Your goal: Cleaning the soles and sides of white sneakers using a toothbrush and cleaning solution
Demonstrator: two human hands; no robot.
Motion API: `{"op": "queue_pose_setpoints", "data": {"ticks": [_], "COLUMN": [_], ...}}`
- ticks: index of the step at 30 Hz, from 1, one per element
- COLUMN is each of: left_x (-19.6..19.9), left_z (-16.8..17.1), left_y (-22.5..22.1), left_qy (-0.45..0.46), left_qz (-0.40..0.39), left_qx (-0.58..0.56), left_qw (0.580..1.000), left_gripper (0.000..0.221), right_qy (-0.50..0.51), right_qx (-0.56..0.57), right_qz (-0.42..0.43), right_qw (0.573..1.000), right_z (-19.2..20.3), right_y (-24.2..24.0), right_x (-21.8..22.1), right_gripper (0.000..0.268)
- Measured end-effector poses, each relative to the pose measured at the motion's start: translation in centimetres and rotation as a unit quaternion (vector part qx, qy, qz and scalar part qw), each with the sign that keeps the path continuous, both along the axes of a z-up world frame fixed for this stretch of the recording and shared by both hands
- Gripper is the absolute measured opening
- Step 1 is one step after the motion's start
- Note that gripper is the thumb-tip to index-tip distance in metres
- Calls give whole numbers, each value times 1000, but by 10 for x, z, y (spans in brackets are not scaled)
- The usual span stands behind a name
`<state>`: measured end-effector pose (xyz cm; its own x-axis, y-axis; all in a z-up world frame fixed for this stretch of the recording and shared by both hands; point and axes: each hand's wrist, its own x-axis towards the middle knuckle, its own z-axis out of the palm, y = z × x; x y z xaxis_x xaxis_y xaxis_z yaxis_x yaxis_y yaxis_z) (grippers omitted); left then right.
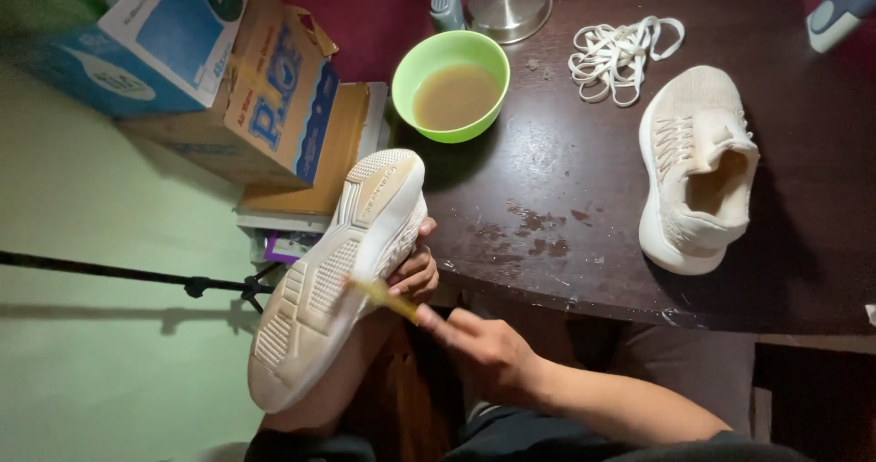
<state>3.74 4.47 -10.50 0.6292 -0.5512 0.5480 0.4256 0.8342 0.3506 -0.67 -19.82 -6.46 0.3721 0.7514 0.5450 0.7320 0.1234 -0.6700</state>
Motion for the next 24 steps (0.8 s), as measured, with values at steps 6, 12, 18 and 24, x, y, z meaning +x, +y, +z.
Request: {"op": "queue_pose_setpoints", "data": {"ticks": [6, 12, 18, 24], "left_x": [7, 22, 10, 2], "left_z": [36, 28, 4, 17], "left_y": [-15, -30, -28, -35], "left_qy": [1, -2, -14, 33], "left_qz": [-126, -144, -121, -128], "left_qx": [-69, -85, -107, -146], "left_qw": [990, 986, 987, 980], "left_gripper": [45, 61, 85, 60], "right_qy": [-91, -8, -54, -33], "right_qx": [71, 104, 131, 120], "right_qz": [-202, -50, -166, -121], "right_qw": [972, 993, 976, 985], "right_z": [0, 25, -18, -1], "right_y": [10, -1, 3, -11], "right_x": [64, 25, 66, 50], "right_gripper": [49, 43, 47, 43]}}
